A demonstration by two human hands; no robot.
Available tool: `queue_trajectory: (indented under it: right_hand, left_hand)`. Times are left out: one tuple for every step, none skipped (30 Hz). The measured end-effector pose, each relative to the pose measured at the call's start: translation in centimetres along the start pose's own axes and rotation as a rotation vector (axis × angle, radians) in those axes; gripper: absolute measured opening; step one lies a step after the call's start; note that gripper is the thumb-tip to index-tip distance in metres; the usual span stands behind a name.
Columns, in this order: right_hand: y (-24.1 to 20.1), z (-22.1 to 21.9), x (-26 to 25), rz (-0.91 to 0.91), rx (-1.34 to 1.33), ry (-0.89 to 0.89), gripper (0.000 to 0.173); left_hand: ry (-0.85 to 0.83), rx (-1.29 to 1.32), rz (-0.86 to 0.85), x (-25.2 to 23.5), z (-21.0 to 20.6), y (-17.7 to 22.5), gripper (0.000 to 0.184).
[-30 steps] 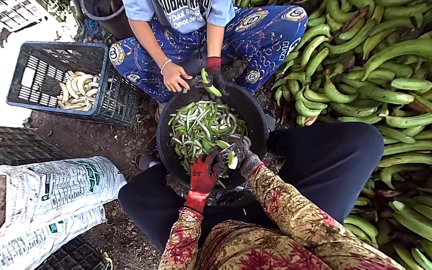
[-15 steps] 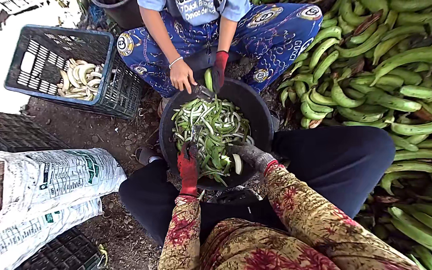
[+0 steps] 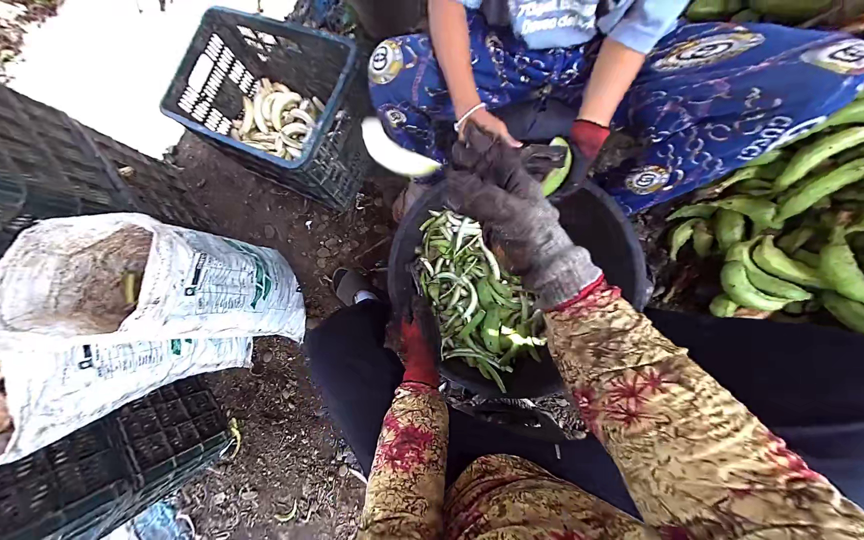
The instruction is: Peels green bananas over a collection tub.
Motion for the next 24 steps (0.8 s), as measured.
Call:
queue_trajectory:
  right_hand:
    - [-0.7, -0.3, -0.6, 0.032, 0.046, -0.008, 0.073]
    - [-0.5, -0.3, -0.4, -0.012, 0.13, -0.003, 0.071]
    - [0.5, -0.1, 0.6, -0.113, 0.226, 0.017, 0.064]
    - [2.5, 0.5, 1.6, -0.225, 0.306, 0.039, 0.058]
    - [5.2, 1.4, 2.4, -0.363, 0.355, 0.039, 0.058]
    - [8.1, 2.5, 3.3, -0.503, 0.41, 0.059, 0.061]
    - [11.2, 3.6, 4.5, -0.635, 0.466, 0.106, 0.065]
    - [14.1, 4.7, 6.2, -0.768, 0.521, 0.152, 0.068]
    - [16.8, 5.7, 8.1, -0.883, 0.568, 0.204, 0.07]
    - [19.0, 6.4, 10.1, -0.999, 0.609, 0.238, 0.072]
    - [20.9, 6.8, 11.9, -1.098, 0.638, 0.263, 0.073]
    - [22.5, 6.9, 13.4, -1.177, 0.665, 0.264, 0.076]
    - [23.8, 6.8, 14.7, -1.227, 0.666, 0.258, 0.076]
    - [24.7, 6.5, 15.6, -1.245, 0.638, 0.247, 0.073]
    - [25.4, 6.2, 16.1, -1.243, 0.594, 0.237, 0.07]
    - [26.3, 6.0, 16.3, -1.242, 0.559, 0.233, 0.066]
    - [27.2, 5.9, 16.4, -1.255, 0.552, 0.226, 0.065]
    - [28.0, 5.9, 16.3, -1.273, 0.564, 0.227, 0.064]
    - [28.7, 6.1, 16.2, -1.291, 0.573, 0.235, 0.064]
    - [29.1, 6.3, 16.1, -1.298, 0.57, 0.249, 0.063]
    - [29.2, 6.4, 16.2, -1.287, 0.547, 0.272, 0.061]
    - [29.2, 6.4, 16.4, -1.265, 0.5, 0.3, 0.059]
    - [28.9, 6.5, 16.7, -1.232, 0.445, 0.335, 0.057]
    - [28.5, 6.6, 17.2, -1.191, 0.377, 0.373, 0.056]
  left_hand:
    - [0.006, 0.007, -0.004, -0.2, 0.1, -0.2, 0.04]
    - [0.008, 0.015, -0.007, -0.2, 0.2, -0.2, 0.04]
    - [0.018, 0.034, -0.019, -0.4, 0.2, -0.4, 0.039]
    - [0.022, 0.049, -0.028, -0.5, 0.2, -0.4, 0.039]
    - [0.028, 0.056, -0.031, -0.5, 0.2, -0.3, 0.039]
    - [0.035, 0.063, -0.023, -0.5, 0.1, -0.1, 0.039]
    - [0.04, 0.082, -0.013, -0.4, 0.0, 0.0, 0.039]
    - [0.039, 0.112, -0.007, -0.4, -0.2, 0.0, 0.039]
    - [0.028, 0.135, 0.006, -0.3, -0.4, 0.3, 0.039]
    - [0.017, 0.149, 0.016, -0.2, -0.6, 0.5, 0.039]
    - [0.018, 0.158, 0.017, -0.2, -0.9, 0.5, 0.039]
    - [0.016, 0.165, 0.022, -0.4, -1.1, 0.4, 0.039]
    - [0.006, 0.167, 0.026, -0.6, -1.2, 0.1, 0.038]
    - [-0.005, 0.164, 0.036, -0.8, -1.3, -0.2, 0.039]
    - [-0.014, 0.16, 0.053, -1.0, -1.5, -0.3, 0.039]
    - [-0.026, 0.156, 0.065, -1.0, -1.6, -0.3, 0.04]
    - [-0.033, 0.161, 0.074, -1.1, -1.7, -0.3, 0.04]
    - [-0.03, 0.181, 0.075, -1.2, -1.8, -0.5, 0.038]
    - [-0.03, 0.215, 0.075, -1.4, -2.0, -0.7, 0.037]
    - [-0.033, 0.249, 0.085, -1.4, -2.2, -0.9, 0.035]
    - [-0.042, 0.274, 0.102, -1.4, -2.3, -1.1, 0.035]
    - [-0.051, 0.283, 0.119, -1.4, -2.3, -1.2, 0.035]
    - [-0.058, 0.282, 0.132, -1.4, -2.4, -1.3, 0.035]
    - [-0.071, 0.274, 0.142, -1.4, -2.5, -1.4, 0.035]
Point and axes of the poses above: each hand's wrist, its own x-axis away from the middle knuckle, its own z-axis out of the back of the hand, y = z × x, the point moved 2 cm from there along -x, towards the middle knuckle, and after that the axes turned 12 degrees about -y, right-handed, at the moved point
